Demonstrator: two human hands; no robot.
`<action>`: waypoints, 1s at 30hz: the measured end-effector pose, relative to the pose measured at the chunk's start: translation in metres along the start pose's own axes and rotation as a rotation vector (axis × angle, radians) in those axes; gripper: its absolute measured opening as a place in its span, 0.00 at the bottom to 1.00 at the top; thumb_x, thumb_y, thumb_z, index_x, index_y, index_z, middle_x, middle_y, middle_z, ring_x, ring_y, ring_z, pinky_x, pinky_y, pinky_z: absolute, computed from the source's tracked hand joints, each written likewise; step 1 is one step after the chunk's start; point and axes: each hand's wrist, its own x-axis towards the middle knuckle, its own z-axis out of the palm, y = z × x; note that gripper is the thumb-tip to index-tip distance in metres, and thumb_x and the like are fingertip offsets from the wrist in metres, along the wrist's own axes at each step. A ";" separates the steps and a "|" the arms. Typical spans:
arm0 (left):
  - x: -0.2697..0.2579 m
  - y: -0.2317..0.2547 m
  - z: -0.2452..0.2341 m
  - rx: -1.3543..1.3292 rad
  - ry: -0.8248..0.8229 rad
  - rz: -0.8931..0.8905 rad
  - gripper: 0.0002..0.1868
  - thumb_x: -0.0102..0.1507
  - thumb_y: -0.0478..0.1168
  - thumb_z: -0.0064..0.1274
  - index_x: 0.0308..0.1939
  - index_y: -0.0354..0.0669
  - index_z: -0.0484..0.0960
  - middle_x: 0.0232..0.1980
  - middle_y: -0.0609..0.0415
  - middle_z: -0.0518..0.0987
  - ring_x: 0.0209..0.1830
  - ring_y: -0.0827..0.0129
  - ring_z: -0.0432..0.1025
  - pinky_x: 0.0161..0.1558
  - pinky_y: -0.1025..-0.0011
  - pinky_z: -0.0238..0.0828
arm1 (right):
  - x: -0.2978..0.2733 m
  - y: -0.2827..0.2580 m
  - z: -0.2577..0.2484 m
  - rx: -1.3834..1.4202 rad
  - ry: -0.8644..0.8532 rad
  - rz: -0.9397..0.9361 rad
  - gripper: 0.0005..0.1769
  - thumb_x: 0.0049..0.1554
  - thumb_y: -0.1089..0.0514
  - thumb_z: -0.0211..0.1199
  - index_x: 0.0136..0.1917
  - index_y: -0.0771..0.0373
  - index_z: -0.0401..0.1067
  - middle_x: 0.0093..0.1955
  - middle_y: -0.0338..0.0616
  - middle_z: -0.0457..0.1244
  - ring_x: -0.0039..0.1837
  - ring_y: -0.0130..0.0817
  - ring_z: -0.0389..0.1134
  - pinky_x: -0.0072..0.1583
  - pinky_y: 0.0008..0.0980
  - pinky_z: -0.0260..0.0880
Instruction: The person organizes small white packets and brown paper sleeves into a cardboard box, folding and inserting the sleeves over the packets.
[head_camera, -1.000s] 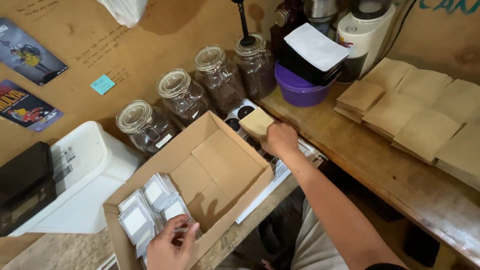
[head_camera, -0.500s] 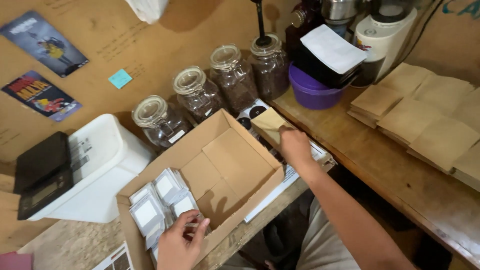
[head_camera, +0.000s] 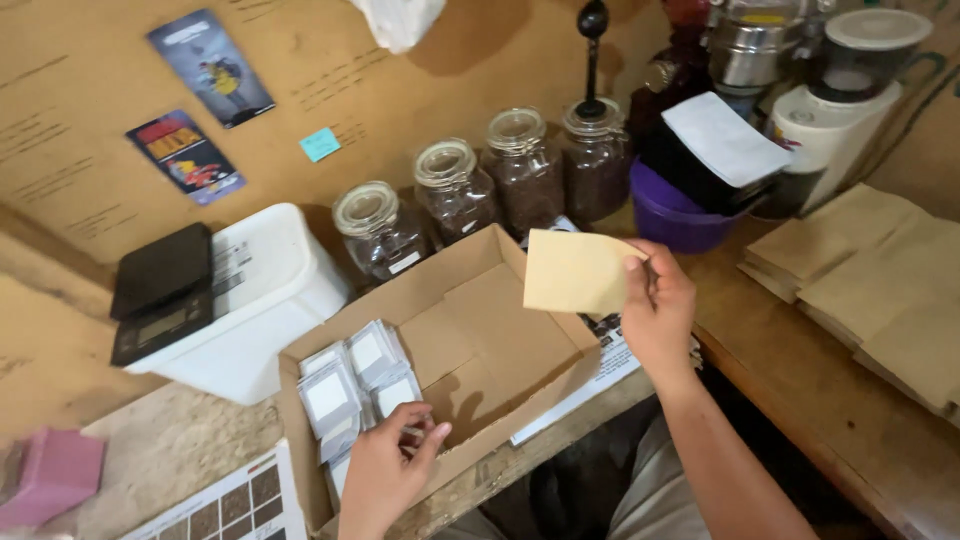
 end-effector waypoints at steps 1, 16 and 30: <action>-0.001 0.002 -0.002 -0.041 -0.016 0.042 0.22 0.59 0.61 0.56 0.50 0.57 0.85 0.38 0.69 0.90 0.31 0.77 0.83 0.43 0.76 0.79 | -0.004 -0.006 0.003 0.042 -0.034 -0.018 0.13 0.67 0.55 0.52 0.59 0.61 0.73 0.54 0.42 0.70 0.56 0.35 0.69 0.55 0.33 0.68; -0.017 -0.011 -0.019 -0.636 0.188 0.151 0.20 0.65 0.52 0.51 0.51 0.43 0.84 0.37 0.54 0.88 0.30 0.70 0.82 0.31 0.78 0.78 | -0.095 -0.067 0.102 0.262 -0.702 0.110 0.18 0.59 0.53 0.62 0.61 0.57 0.75 0.51 0.38 0.74 0.47 0.25 0.72 0.47 0.23 0.69; -0.025 0.017 -0.023 -0.494 0.545 0.084 0.28 0.62 0.37 0.61 0.63 0.29 0.70 0.49 0.29 0.81 0.55 0.36 0.77 0.50 0.51 0.80 | -0.099 -0.061 0.108 0.298 -0.743 0.302 0.10 0.60 0.62 0.66 0.54 0.63 0.82 0.41 0.49 0.75 0.44 0.28 0.72 0.49 0.33 0.75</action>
